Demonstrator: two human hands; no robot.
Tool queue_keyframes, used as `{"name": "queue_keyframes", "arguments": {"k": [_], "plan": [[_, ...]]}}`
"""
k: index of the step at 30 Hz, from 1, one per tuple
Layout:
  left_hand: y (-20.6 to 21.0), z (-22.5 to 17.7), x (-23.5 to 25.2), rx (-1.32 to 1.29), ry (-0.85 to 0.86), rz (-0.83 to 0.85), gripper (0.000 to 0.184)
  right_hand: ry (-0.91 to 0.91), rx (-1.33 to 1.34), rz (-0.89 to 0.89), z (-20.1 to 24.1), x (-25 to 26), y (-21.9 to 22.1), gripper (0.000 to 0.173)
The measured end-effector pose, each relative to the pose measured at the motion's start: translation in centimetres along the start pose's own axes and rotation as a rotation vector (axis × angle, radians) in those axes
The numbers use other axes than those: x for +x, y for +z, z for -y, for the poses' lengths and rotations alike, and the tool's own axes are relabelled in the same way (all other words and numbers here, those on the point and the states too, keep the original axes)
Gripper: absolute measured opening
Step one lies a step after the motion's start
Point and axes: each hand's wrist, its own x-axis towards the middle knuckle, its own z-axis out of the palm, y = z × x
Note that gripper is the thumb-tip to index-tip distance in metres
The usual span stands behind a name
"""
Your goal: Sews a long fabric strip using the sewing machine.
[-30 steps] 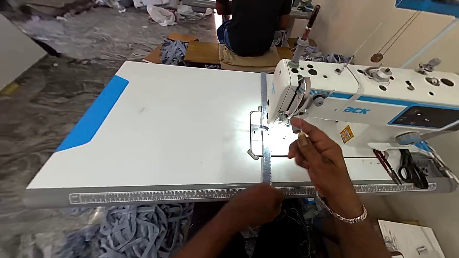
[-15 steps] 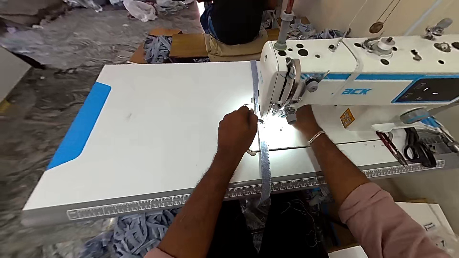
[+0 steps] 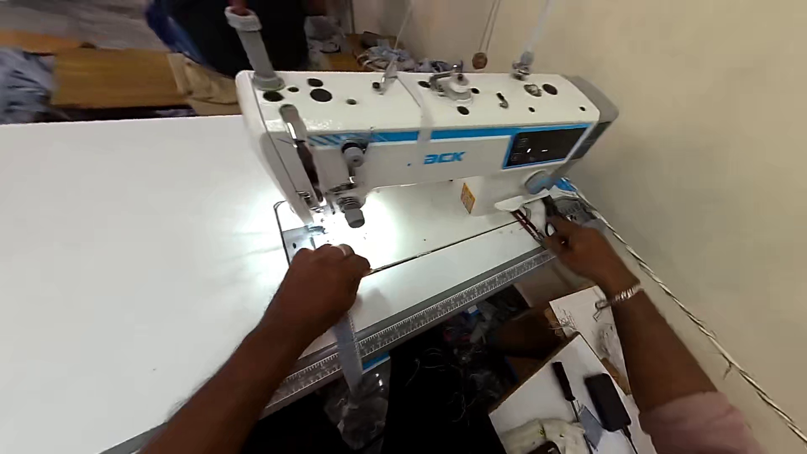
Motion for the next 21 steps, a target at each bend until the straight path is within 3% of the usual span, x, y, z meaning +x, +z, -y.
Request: {"name": "queue_keyframes", "arguments": {"k": [3,6,10,12,14,15,17,19,21], "plan": [[-0.2,0.5,-0.4,0.039,-0.055,0.024,0.011,0.232,-0.080,-0.071,-4.4,4.2,-1.0,0.044],[0.1,1.0,-0.9,0.029,-0.085,0.009,0.011,0.286,-0.143,0.090,-5.9,6.9,-0.5,0.058],[0.9,1.3,-1.3,-0.057,-0.154,-0.033,0.017,0.295,0.114,0.158,-5.8,6.3,-2.0,0.043],[1.3,1.5,-1.6,-0.083,-0.172,-0.065,0.021,0.389,0.414,0.161,-5.5,3.7,-2.5,0.031],[1.6,1.7,-1.9,-0.088,-0.173,-0.083,0.022,0.447,0.783,0.238,-4.9,-0.7,-2.4,0.030],[1.7,1.9,-1.9,-0.090,-0.172,-0.091,0.023,0.439,0.839,0.269,-4.4,-3.7,-1.9,0.029],[1.7,2.0,-1.9,-0.103,-0.181,-0.082,0.024,0.342,0.833,0.326,-1.5,-10.9,0.4,0.019],[1.7,2.1,-1.9,-0.128,-0.191,-0.079,0.024,0.169,0.869,0.394,1.8,-17.0,4.5,0.033],[1.5,2.1,-1.9,-0.159,-0.199,-0.089,0.023,0.049,0.985,0.450,6.3,-21.0,8.3,0.027]]}}
